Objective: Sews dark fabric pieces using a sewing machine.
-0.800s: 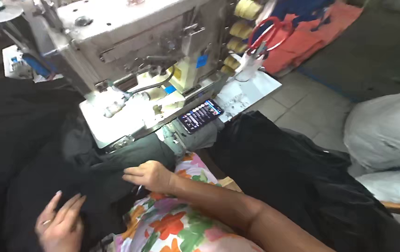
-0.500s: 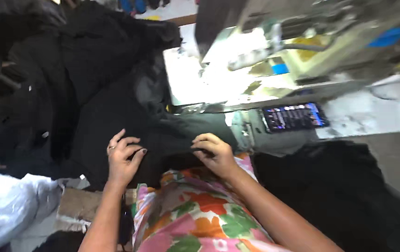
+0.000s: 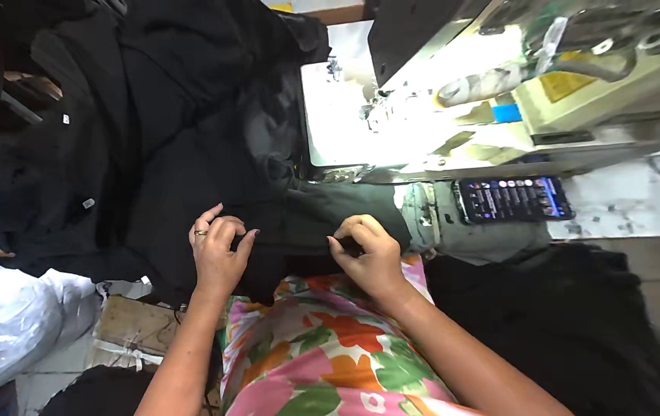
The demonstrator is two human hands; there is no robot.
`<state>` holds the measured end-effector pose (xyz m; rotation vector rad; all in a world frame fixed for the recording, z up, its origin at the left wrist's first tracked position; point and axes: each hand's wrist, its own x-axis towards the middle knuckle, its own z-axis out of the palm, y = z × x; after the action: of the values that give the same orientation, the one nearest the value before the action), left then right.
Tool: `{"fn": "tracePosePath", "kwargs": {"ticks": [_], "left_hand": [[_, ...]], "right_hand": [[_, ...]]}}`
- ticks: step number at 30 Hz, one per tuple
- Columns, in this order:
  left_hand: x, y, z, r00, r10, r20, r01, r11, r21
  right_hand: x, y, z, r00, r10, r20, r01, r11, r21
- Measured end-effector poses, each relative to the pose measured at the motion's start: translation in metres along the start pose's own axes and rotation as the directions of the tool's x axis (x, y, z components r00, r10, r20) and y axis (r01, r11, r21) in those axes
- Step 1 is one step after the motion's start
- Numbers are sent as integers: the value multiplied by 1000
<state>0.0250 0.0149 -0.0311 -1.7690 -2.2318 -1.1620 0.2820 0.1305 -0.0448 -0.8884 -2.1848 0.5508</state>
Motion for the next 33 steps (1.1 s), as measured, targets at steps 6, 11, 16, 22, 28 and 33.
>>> {"fn": "tracePosePath", "kwargs": {"ticks": [6,11,16,22,28,33], "left_hand": [[-6,-11,-11,980,92,177,-94,996,4],[-5,10,-10,997,74,2,-73,981,181],[68,88,-17,971,119,-209,-150,979,-140],[169,154,-11,953,251,-168,-259,965,-29],[199,149,64,932,-23,362,-47,982,183],[234,150,84,896,-100,433,78,995,67]], "right_hand": [[14,1,-3,917,-317,242,354,927,-128],[17,8,11,936,-328,130,335,941,-39],[40,-8,-14,981,-195,-6,192,958,211],[62,-6,-86,997,-72,-37,81,877,474],[38,22,-77,903,372,214,-406,583,703],[51,10,-60,820,545,178,-440,400,804]]}}
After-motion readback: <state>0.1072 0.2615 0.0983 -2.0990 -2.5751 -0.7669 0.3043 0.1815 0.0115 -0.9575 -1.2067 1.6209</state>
